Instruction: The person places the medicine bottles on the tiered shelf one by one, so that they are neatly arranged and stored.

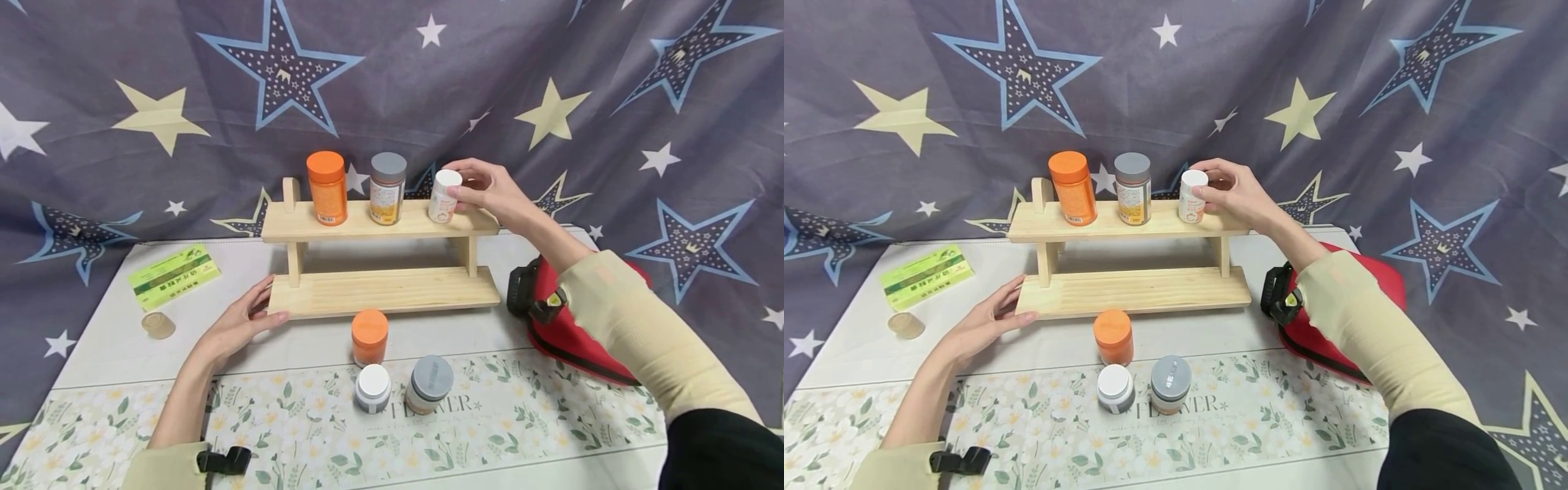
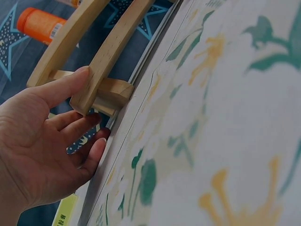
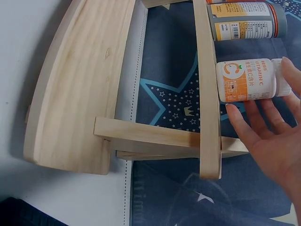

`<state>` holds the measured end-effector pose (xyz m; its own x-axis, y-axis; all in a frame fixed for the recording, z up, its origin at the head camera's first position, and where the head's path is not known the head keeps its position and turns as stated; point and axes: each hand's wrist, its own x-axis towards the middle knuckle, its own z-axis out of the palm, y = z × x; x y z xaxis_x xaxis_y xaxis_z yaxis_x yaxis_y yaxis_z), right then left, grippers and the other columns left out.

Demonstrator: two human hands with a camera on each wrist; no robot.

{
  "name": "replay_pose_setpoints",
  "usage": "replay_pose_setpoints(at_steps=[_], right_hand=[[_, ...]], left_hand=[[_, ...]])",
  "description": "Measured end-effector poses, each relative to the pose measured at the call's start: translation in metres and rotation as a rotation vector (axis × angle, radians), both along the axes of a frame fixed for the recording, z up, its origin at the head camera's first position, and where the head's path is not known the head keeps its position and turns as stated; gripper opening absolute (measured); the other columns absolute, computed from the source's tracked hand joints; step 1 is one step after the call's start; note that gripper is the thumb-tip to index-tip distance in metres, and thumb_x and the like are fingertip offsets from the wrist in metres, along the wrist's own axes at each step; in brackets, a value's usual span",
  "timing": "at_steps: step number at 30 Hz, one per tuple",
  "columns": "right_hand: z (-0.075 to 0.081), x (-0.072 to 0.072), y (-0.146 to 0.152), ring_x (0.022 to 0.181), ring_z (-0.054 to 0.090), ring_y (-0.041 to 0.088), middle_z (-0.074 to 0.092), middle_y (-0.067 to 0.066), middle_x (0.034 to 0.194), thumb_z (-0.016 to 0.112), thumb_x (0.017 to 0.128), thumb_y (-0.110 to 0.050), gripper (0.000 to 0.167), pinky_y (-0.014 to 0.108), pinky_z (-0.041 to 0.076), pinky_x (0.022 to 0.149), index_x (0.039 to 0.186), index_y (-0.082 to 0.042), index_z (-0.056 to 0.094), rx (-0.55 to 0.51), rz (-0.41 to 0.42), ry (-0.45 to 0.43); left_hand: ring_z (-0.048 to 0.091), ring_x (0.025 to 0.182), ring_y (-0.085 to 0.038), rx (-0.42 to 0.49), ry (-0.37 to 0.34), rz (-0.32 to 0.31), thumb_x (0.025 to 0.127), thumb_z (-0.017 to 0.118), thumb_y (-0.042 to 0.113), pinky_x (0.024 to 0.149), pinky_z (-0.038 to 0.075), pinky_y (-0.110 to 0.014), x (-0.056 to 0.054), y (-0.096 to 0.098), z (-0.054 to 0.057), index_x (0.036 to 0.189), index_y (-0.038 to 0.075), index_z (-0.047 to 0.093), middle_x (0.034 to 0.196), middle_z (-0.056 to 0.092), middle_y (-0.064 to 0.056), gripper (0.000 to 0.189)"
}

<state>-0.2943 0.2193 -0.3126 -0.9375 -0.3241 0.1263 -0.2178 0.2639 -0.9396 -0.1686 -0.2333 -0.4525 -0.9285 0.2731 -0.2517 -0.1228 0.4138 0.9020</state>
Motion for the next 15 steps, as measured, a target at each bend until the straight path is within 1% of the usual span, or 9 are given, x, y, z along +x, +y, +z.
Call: replay_pose_setpoints(at_steps=[5, 9, 13, 15], right_hand=[[-0.001, 0.0, 0.002, 0.102, 0.068, 0.013, 0.07, -0.001, 0.115, 0.072, 0.096, -0.012, 0.041, 0.031, 0.065, 0.086, 0.135, -0.008, 0.063, -0.009, 0.007, -0.012], [-0.001, 0.002, 0.002, 0.104, 0.067, 0.013, 0.069, 0.0, 0.118, 0.072, 0.096, -0.015, 0.046, 0.032, 0.065, 0.087, 0.14, -0.008, 0.06, -0.014, 0.006, -0.021], [-0.002, 0.008, 0.004, 0.107, 0.066, 0.013, 0.065, 0.005, 0.125, 0.07, 0.097, -0.015, 0.049, 0.035, 0.064, 0.092, 0.144, -0.008, 0.057, -0.058, -0.01, -0.017], [-0.003, 0.013, 0.005, 0.109, 0.066, 0.014, 0.062, 0.007, 0.129, 0.069, 0.097, -0.014, 0.05, 0.036, 0.064, 0.093, 0.144, -0.008, 0.056, -0.075, -0.026, 0.005]], left_hand=[[0.027, 0.153, -0.052, -0.003, -0.003, 0.0, 0.099, 0.07, 0.032, 0.125, 0.028, -0.064, 0.0, 0.0, 0.001, 0.167, 0.015, 0.001, 0.171, 0.019, -0.024, 0.099], [0.026, 0.153, -0.053, -0.01, -0.01, 0.0, 0.099, 0.07, 0.034, 0.124, 0.026, -0.066, 0.0, 0.0, 0.002, 0.167, 0.016, 0.001, 0.171, 0.018, -0.024, 0.099], [0.025, 0.153, -0.053, -0.011, -0.005, -0.002, 0.098, 0.07, 0.033, 0.125, 0.025, -0.066, 0.0, 0.0, 0.002, 0.167, 0.015, 0.001, 0.171, 0.018, -0.025, 0.099], [0.025, 0.153, -0.053, -0.011, -0.002, -0.004, 0.098, 0.07, 0.033, 0.125, 0.025, -0.066, 0.0, 0.0, 0.002, 0.167, 0.016, 0.001, 0.171, 0.018, -0.025, 0.099]])
